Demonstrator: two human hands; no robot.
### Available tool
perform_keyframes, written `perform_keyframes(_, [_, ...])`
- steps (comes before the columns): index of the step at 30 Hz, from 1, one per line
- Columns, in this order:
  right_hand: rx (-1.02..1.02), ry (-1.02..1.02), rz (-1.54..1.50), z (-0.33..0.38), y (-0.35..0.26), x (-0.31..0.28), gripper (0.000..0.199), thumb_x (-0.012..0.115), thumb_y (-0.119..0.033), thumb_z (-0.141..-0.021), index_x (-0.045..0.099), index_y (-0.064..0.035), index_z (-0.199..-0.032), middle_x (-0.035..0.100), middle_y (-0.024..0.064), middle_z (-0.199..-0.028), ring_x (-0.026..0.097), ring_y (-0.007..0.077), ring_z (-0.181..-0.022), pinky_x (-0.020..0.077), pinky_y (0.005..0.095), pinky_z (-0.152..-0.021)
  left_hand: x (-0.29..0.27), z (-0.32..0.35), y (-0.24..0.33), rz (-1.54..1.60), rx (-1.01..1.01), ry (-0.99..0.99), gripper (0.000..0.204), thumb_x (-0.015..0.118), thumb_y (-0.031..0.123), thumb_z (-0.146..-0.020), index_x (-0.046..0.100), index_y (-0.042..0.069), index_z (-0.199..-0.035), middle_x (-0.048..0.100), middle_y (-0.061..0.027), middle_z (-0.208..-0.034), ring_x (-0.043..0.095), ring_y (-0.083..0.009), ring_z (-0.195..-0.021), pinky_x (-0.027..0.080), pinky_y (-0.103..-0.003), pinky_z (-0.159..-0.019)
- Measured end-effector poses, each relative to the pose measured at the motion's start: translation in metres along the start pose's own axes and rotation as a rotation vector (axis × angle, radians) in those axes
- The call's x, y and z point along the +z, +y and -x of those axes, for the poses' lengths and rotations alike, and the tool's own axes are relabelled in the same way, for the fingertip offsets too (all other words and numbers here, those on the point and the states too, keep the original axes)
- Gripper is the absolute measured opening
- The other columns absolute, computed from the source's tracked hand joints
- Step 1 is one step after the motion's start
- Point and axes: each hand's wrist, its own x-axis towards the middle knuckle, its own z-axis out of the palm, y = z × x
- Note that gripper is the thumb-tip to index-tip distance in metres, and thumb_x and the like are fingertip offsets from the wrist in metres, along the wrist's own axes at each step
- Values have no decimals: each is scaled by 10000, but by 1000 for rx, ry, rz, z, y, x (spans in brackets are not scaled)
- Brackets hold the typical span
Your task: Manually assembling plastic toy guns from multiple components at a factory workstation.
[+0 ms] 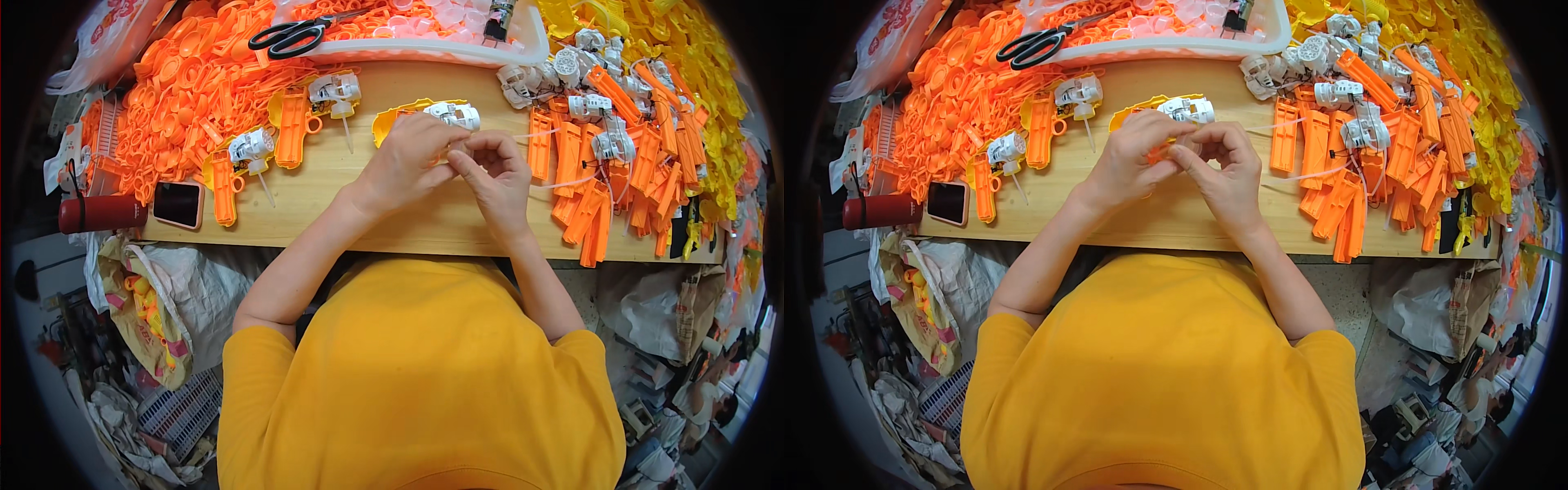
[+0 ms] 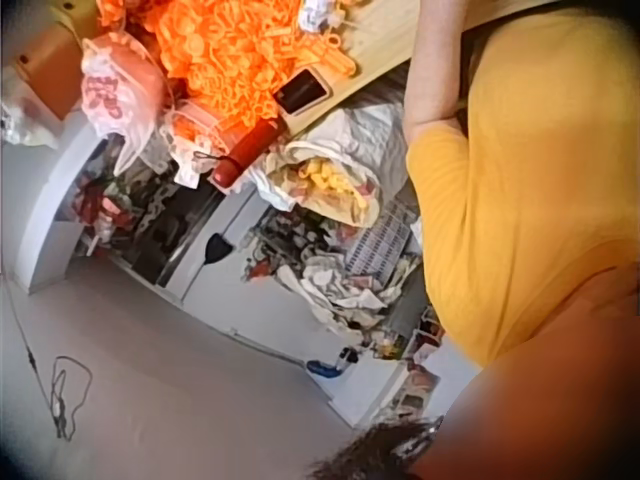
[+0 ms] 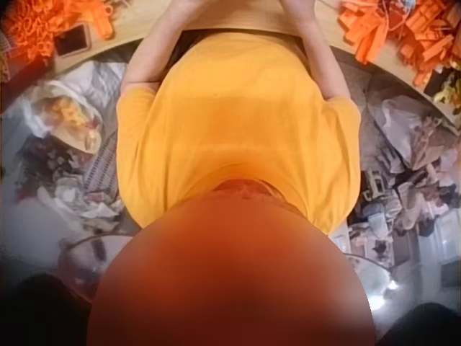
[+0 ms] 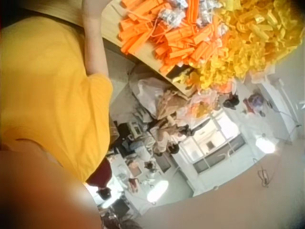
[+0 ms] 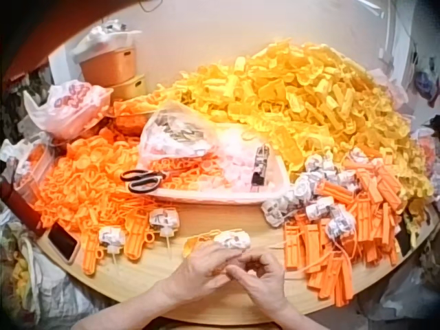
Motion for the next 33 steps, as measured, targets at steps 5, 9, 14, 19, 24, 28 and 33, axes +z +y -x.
perform_keyframes(5, [7, 14, 159, 3, -9, -1, 93, 647, -57, -885, 649, 27, -923, 581, 15, -916, 571, 70, -789, 474, 200, -706, 0, 4, 1, -195, 130, 51, 349, 754, 101, -679, 626, 60, -1001, 622, -66, -884, 594, -258, -864, 432, -378, -811])
perform_keyframes(9, [111, -51, 205, 6, -13, -5, 82, 647, -42, -877, 663, 30, -912, 599, 13, -862, 575, 71, -745, 474, 200, -684, 6, 8, 7, -312, 190, 67, 328, 760, 101, -652, 631, 65, -952, 612, -53, -846, 591, -241, -844, 433, -382, -794])
perform_keyframes(14, [244, 24, -3, 14, 2, -1, 26, 651, -18, -857, 653, 7, -862, 626, -1, -795, 561, 54, -683, 456, 196, -643, 10, 14, 12, -294, 145, 57, 329, 761, 102, -624, 633, 61, -925, 608, -56, -846, 587, -239, -844, 429, -383, -792])
perform_keyframes(19, [179, 67, -11, 15, -1, -5, 54, 659, -22, -848, 629, -2, -808, 581, -25, -775, 507, 25, -665, 406, 175, -595, 5, 10, -4, -309, 176, 27, 352, 786, 156, -614, 657, 107, -938, 598, -54, -928, 570, -248, -916, 416, -384, -819])
perform_keyframes(24, [-31, -12, 73, 15, -13, -30, 22, 599, 16, -880, 606, -1, -870, 552, 1, -888, 497, 45, -768, 395, 178, -664, -2, 5, -11, -410, 156, 107, 358, 800, 200, -616, 673, 155, -947, 583, -52, -988, 548, -248, -965, 407, -385, -825])
perform_keyframes(28, [-120, 8, 170, 2, -11, -42, 261, 558, 46, -876, 568, -10, -1131, 565, 35, -1012, 533, 101, -909, 429, 237, -804, -2, 6, -5, -460, 152, 116, 364, 806, 227, -622, 676, 151, -953, 582, -51, -985, 536, -242, -977, 397, -374, -831])
perform_keyframes(33, [-493, -186, 794, -42, -11, -40, 565, 582, 96, -735, 511, -71, -1269, 525, 112, -1251, 493, 275, -1170, 408, 368, -972, -2, 10, 7, -219, -114, 53, 308, 778, 183, -698, 665, 108, -975, 593, -59, -870, 576, -224, -795, 455, -347, -711])
